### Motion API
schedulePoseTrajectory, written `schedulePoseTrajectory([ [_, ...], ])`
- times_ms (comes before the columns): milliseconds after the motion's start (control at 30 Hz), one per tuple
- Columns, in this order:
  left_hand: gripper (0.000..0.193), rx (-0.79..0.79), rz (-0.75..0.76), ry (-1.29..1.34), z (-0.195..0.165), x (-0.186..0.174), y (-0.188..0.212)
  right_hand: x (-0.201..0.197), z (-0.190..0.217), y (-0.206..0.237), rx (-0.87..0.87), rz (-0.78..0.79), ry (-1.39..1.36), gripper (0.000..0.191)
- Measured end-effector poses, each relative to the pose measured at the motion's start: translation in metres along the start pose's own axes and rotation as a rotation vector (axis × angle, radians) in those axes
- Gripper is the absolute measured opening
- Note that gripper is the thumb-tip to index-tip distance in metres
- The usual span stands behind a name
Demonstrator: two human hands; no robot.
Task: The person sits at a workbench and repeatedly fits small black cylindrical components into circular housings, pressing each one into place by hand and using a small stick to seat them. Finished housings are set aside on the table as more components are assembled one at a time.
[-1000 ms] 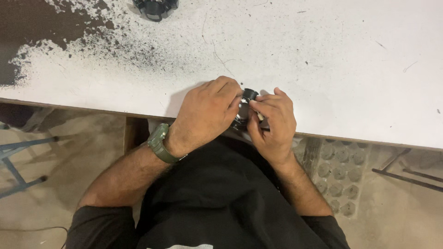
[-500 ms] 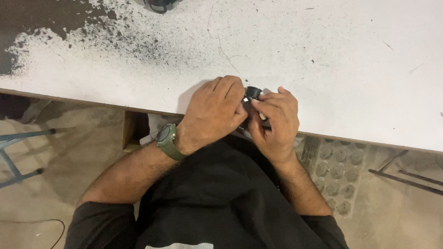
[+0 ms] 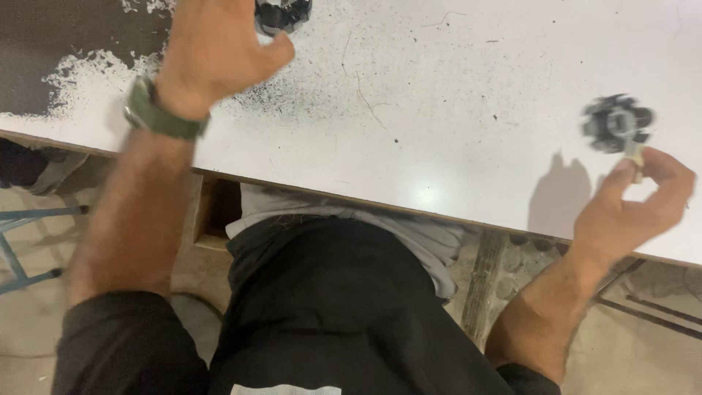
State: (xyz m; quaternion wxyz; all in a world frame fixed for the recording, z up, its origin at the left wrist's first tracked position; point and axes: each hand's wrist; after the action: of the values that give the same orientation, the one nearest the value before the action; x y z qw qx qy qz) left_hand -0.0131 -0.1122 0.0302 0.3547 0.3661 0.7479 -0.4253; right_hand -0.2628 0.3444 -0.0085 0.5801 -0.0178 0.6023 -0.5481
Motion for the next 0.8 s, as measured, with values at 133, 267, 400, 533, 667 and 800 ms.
schedulePoseTrajectory([
  [133,0.033,-0.249,0.523,-0.131,0.031,-0.002,-0.031,-0.007,-0.008,0.015,0.050,-0.023,-0.104,0.026],
  [267,0.071,0.081,0.339,-0.045,0.000,-0.004,-0.016,0.010,0.041,0.028,0.054,0.036,-0.292,0.014],
  [400,0.083,0.026,0.319,0.041,-0.068,0.025,0.034,0.027,0.115,0.041,-0.017,0.204,-0.581,0.017],
  [533,0.082,-0.015,0.141,0.098,-0.126,0.055,0.071,0.031,0.174,0.048,-0.032,0.318,-0.591,0.021],
  [667,0.075,0.085,-0.063,0.081,-0.142,0.047,0.081,0.026,0.190,0.045,0.050,0.337,-0.578,0.022],
  [800,0.046,0.232,-0.148,0.149,-0.136,0.039,0.073,0.028,0.194,0.044,-0.028,0.269,-0.572,0.027],
])
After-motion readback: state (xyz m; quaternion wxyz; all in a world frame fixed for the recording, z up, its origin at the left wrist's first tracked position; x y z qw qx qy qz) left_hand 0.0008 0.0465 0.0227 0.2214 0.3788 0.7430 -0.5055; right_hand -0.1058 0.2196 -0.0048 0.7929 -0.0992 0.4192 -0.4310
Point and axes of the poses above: each hand's wrist, its own y-axis away from the middle knuckle, its own x-axis out of the palm, z = x × y, and after that the axes turned 6 degrees about y, right-handed
